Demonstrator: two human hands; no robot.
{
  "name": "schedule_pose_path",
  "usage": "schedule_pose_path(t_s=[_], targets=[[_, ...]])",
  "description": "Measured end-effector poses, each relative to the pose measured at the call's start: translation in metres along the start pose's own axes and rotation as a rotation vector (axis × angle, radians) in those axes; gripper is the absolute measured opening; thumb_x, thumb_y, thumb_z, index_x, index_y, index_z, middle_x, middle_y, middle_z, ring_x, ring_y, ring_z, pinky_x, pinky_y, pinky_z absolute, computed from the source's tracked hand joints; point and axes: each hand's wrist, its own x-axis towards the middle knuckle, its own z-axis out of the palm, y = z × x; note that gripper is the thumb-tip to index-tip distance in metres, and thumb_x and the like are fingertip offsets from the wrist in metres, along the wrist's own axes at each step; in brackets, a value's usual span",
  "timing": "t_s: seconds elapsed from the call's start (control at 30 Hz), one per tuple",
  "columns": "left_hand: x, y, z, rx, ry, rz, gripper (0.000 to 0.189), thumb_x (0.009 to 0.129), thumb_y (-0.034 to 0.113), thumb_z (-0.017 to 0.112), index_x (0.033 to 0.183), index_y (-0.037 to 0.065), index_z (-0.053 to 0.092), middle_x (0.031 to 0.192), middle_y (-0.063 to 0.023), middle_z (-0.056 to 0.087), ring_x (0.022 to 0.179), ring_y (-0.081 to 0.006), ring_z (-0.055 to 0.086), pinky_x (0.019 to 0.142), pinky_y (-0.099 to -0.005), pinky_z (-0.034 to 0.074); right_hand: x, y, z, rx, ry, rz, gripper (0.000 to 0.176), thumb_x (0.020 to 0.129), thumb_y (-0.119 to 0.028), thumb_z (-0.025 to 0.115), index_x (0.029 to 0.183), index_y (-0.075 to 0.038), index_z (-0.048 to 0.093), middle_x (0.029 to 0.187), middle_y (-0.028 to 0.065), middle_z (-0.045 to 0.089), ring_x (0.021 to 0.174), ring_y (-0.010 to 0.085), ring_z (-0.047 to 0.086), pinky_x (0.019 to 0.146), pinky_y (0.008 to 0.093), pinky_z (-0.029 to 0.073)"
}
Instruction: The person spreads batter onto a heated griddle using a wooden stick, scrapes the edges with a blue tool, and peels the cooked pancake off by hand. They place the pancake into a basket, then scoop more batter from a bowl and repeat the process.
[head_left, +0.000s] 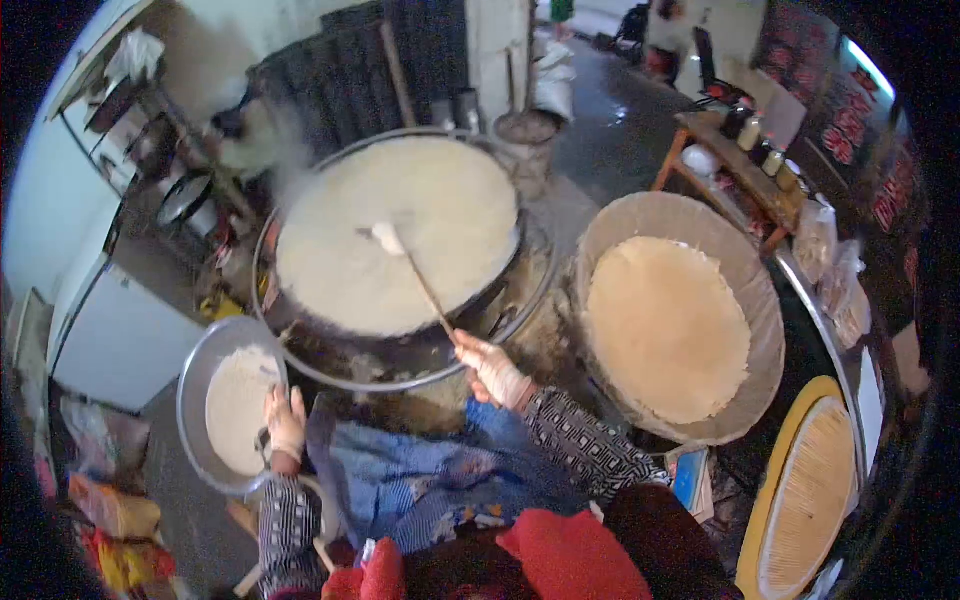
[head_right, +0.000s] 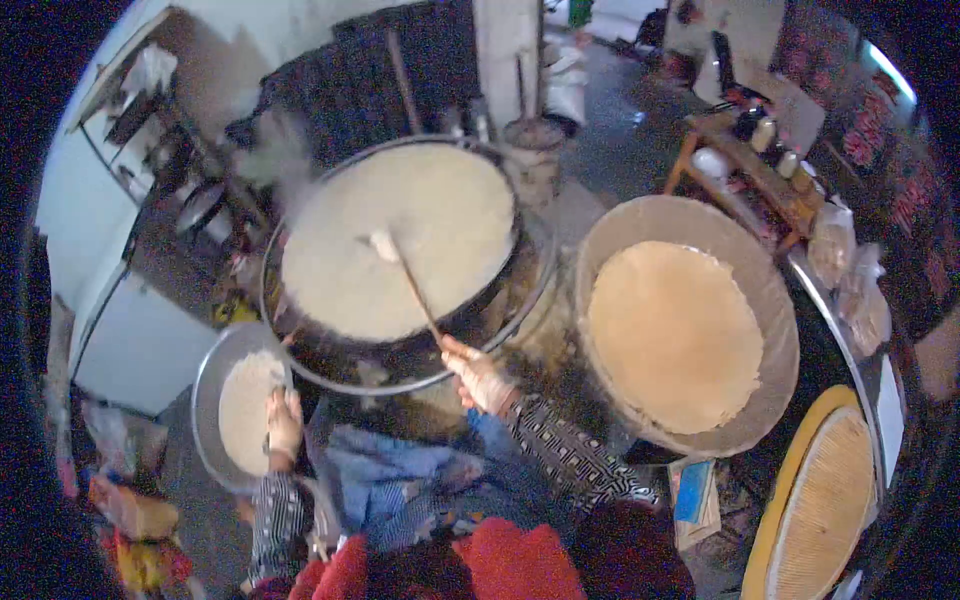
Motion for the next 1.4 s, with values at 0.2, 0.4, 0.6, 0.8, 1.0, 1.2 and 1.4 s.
schedule_pose_path(t_s=[0.2,0.4,0.6,0.8,1.0,1.2,1.4], targets=[[0.050,0.022,0.005,0.109,-0.116,0.187,0.048,0.091,0.033,0.051,0.126,0.001,0.051,0.130,-0.0234,0.049,0.128,-0.0388,0.039,0.107,-0.0494,0.029,-0.008,-0.012,0.010,0.037,-0.034,0.034,0.043,0.095,-0.029,0.055,0.136,-0.021,0.047,0.049,-0.0039,0.039,0.036,0.0070,0.036,0.033,0.0242,0.028],[0.057,0.069,0.027,0.474,-0.616,0.456,0.049,0.087,0.049,0.048,0.107,0.007,0.064,0.108,-0.0209,0.061,0.117,-0.0357,0.051,0.111,-0.0519,0.021,-0.010,0.002,-0.004,0.160,0.060,-0.198,0.042,0.095,-0.026,0.055,0.136,-0.021,0.047,0.052,-0.0025,0.044,0.036,0.0091,0.037,0.033,0.0242,0.029],[-0.002,0.187,0.053,0.141,-0.389,0.315,0.037,0.079,0.048,0.061,0.086,0.011,0.064,0.086,-0.0119,0.064,0.088,-0.0313,0.060,0.084,-0.0465,0.040,-0.006,0.010,-0.005,0.124,0.063,-0.031,0.043,0.093,-0.027,0.059,0.135,-0.023,0.049,0.049,-0.0036,0.040,0.033,0.0088,0.035,0.030,0.0263,0.030],[-0.038,0.251,0.029,-0.344,-0.210,0.671,0.046,0.072,0.025,0.064,0.111,0.003,0.056,0.109,-0.0165,0.057,0.104,-0.0359,0.054,0.092,-0.0487,0.039,-0.010,-0.012,-0.011,0.123,0.000,-0.095,0.049,0.095,-0.030,0.051,0.141,-0.013,0.041,0.052,-0.0037,0.040,0.038,0.0069,0.035,0.035,0.0236,0.029],[-0.023,0.054,-0.030,0.081,0.067,0.027,0.035,0.078,0.018,0.062,0.109,0.003,0.058,0.100,-0.0171,0.059,0.095,-0.0364,0.056,0.083,-0.0478,0.044,-0.025,0.013,0.005,0.159,0.129,-0.115,0.049,0.097,-0.031,0.051,0.143,-0.022,0.038,0.050,-0.0034,0.036,0.038,0.0072,0.033,0.035,0.0245,0.031],[-0.119,-0.171,0.017,0.195,-0.846,-0.882,0.069,0.086,0.032,0.052,0.141,-0.001,0.028,0.141,-0.0253,0.037,0.128,-0.0438,0.040,0.108,-0.0447,0.034,-0.001,0.013,0.029,0.111,0.144,-0.026,0.051,0.094,-0.032,0.055,0.142,-0.020,0.040,0.050,-0.0022,0.038,0.037,0.0085,0.034,0.033,0.0261,0.032],[-0.156,-0.107,-0.024,0.177,-0.653,-0.932,0.076,0.083,0.001,0.051,0.149,0.015,0.017,0.121,-0.0292,0.048,0.111,-0.0476,0.052,0.093,-0.0489,0.045,0.005,0.005,0.034,0.331,0.149,-0.225,0.043,0.097,-0.031,0.051,0.137,-0.021,0.042,0.052,-0.0029,0.037,0.039,0.0082,0.033,0.036,0.0251,0.027]])
